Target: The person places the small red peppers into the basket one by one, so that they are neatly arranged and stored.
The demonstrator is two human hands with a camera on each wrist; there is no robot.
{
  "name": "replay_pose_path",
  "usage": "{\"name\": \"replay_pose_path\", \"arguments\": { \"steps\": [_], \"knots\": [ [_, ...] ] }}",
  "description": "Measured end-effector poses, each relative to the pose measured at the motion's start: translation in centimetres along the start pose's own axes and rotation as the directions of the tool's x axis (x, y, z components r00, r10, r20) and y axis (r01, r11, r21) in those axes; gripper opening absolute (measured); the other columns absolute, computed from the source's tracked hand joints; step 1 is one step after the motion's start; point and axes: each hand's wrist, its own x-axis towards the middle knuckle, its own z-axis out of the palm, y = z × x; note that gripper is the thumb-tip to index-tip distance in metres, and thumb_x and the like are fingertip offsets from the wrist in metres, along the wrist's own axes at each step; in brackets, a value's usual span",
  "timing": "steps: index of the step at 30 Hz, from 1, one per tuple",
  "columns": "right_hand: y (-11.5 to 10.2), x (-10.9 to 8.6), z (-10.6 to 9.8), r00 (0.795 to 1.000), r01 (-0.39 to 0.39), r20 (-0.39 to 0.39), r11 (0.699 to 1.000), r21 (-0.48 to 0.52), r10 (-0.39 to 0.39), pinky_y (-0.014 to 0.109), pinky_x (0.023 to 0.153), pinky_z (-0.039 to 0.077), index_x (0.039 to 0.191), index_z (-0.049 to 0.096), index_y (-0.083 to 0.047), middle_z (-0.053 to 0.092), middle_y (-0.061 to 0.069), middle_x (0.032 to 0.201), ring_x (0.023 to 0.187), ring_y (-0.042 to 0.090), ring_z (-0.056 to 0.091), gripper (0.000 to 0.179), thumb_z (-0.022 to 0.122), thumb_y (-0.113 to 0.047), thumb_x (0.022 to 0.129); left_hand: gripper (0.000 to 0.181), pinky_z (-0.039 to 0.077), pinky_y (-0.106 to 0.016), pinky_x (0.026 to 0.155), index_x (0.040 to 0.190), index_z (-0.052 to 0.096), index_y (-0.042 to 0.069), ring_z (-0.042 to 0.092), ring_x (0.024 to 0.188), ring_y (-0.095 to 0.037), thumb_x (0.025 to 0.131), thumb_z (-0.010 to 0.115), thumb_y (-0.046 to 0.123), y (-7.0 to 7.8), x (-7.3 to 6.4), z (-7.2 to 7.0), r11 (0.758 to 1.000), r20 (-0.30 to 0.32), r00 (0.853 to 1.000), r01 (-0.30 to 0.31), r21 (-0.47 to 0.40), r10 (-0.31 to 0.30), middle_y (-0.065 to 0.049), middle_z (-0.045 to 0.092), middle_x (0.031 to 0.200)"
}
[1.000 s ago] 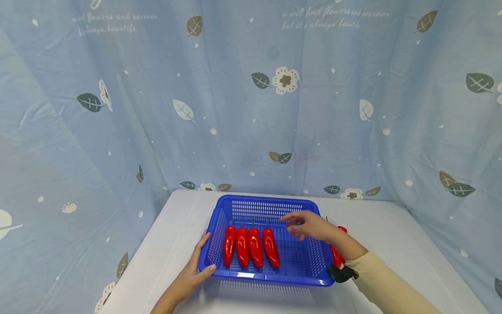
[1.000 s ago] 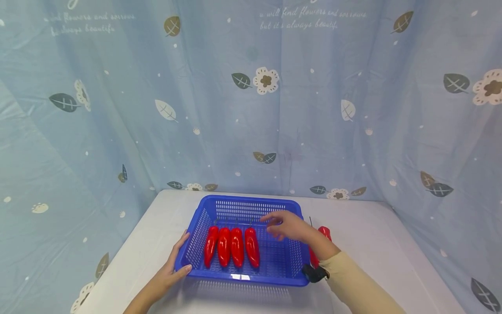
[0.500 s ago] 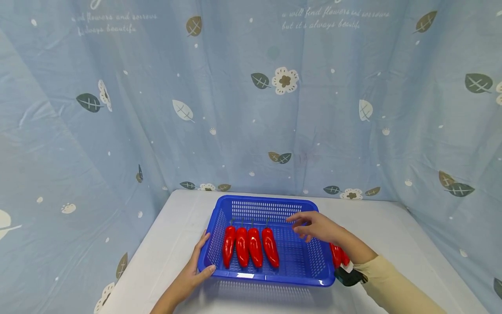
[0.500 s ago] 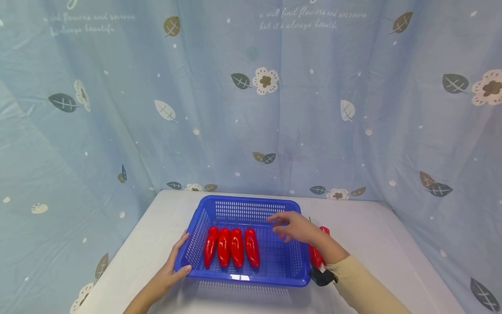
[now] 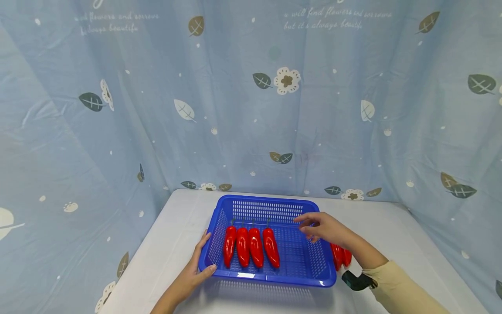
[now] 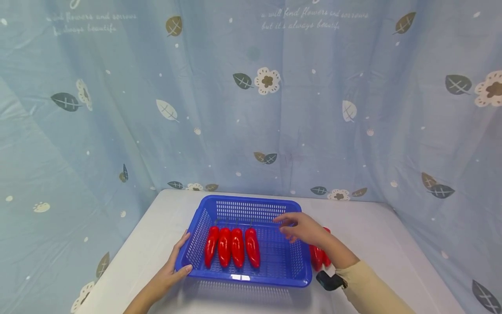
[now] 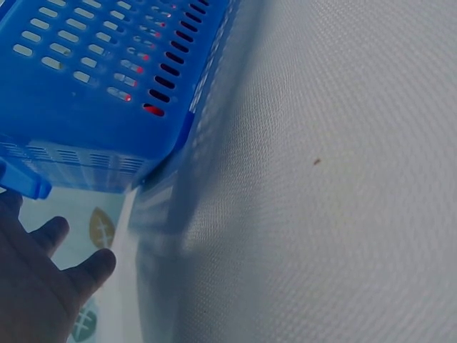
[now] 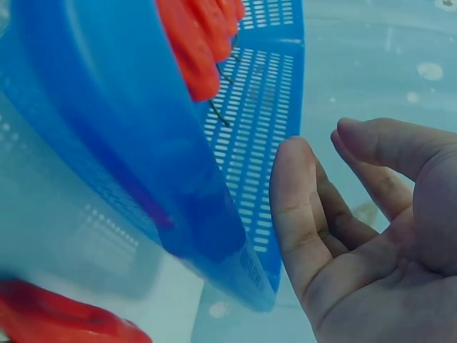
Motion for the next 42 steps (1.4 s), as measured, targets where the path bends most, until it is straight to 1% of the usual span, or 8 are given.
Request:
{"name": "replay_pose_path", "arguments": {
  "steps": [6,12,16,20,25,32,37,42],
  "knots": [
    [0.5,-0.8,-0.6,0.999,0.036,-0.012,0.999,-0.003,-0.036,0.039,0.071,0.063,0.133,0.065,-0.007,0.067,0.021,0.118,0.091,0.036,0.068,0.036,0.066,-0.019,0.099,0.087,0.011,-0.076,0.109,0.163,0.012,0.029,-0.001,0.152,-0.052,0.094,0.065,0.025,0.0,-0.1,0.0,1.000,0.004,1.000,-0.001,-0.004,0.001,-0.015,-0.006,0.170],
    [1.0,-1.7,-1.2,0.999,0.032,-0.032,0.999,0.022,-0.031,0.037,0.071,0.063,0.135,0.064,-0.005,0.068,0.018,0.119,0.091,0.037,0.068,0.039,0.067,-0.020,0.099,0.087,0.011,-0.077,0.108,0.163,0.012,0.030,0.000,0.152,-0.052,0.094,0.064,0.026,0.2,-0.1,-0.1,1.000,0.003,1.000,0.004,0.008,-0.004,-0.016,-0.005,0.170],
    [1.3,-2.2,-1.6,0.999,0.019,-0.051,0.999,0.034,-0.017,0.039,0.073,0.063,0.135,0.063,-0.003,0.068,0.019,0.115,0.089,0.033,0.067,0.040,0.068,-0.019,0.098,0.087,0.011,-0.077,0.109,0.163,0.011,0.029,0.000,0.151,-0.052,0.094,0.064,0.025,0.2,-0.1,-0.1,1.000,0.001,1.000,-0.001,0.003,0.001,-0.017,-0.005,0.170],
    [1.7,-2.7,-1.8,0.998,0.002,-0.070,0.999,0.037,0.000,0.037,0.073,0.062,0.136,0.062,-0.003,0.067,0.022,0.116,0.088,0.028,0.066,0.042,0.068,-0.021,0.098,0.087,0.012,-0.077,0.109,0.163,0.011,0.029,0.000,0.151,-0.052,0.094,0.065,0.025,0.1,-0.1,0.0,1.000,0.001,1.000,0.001,0.004,-0.001,-0.017,-0.006,0.170],
    [2.2,-3.3,-2.0,0.995,-0.020,-0.100,0.998,0.052,0.025,0.037,0.074,0.062,0.136,0.062,-0.002,0.067,0.021,0.118,0.088,0.025,0.066,0.043,0.068,-0.021,0.098,0.088,0.011,-0.077,0.108,0.163,0.012,0.029,-0.001,0.151,-0.052,0.094,0.065,0.026,0.2,-0.1,0.0,1.000,0.002,1.000,0.003,0.009,-0.003,-0.017,-0.006,0.170],
    [3.1,-3.8,-2.3,0.990,-0.018,-0.138,0.998,0.057,0.025,0.039,0.075,0.062,0.136,0.063,-0.003,0.067,0.021,0.123,0.094,0.026,0.068,0.040,0.066,-0.019,0.099,0.088,0.012,-0.077,0.108,0.163,0.012,0.030,0.000,0.151,-0.052,0.094,0.065,0.026,0.2,0.0,0.0,1.000,-0.001,1.000,0.003,0.010,-0.003,-0.017,-0.006,0.170],
    [3.8,-4.2,-2.3,0.982,-0.047,-0.180,0.998,0.052,0.056,0.037,0.076,0.062,0.135,0.064,-0.004,0.067,0.019,0.124,0.100,0.027,0.068,0.038,0.065,-0.019,0.100,0.087,0.014,-0.077,0.108,0.163,0.012,0.029,0.001,0.151,-0.053,0.094,0.065,0.027,0.2,0.0,0.0,1.000,-0.001,1.000,0.006,0.018,-0.006,-0.017,-0.005,0.170],
    [4.4,-4.6,-2.4,0.975,-0.071,-0.206,0.996,0.048,0.080,0.037,0.076,0.062,0.135,0.063,-0.003,0.068,0.019,0.121,0.100,0.028,0.068,0.038,0.065,-0.017,0.100,0.088,0.013,-0.077,0.108,0.163,0.012,0.029,0.001,0.151,-0.053,0.094,0.065,0.026,0.1,0.0,0.0,1.000,-0.005,1.000,-0.002,0.017,0.002,-0.017,-0.005,0.170]
  ]
}}
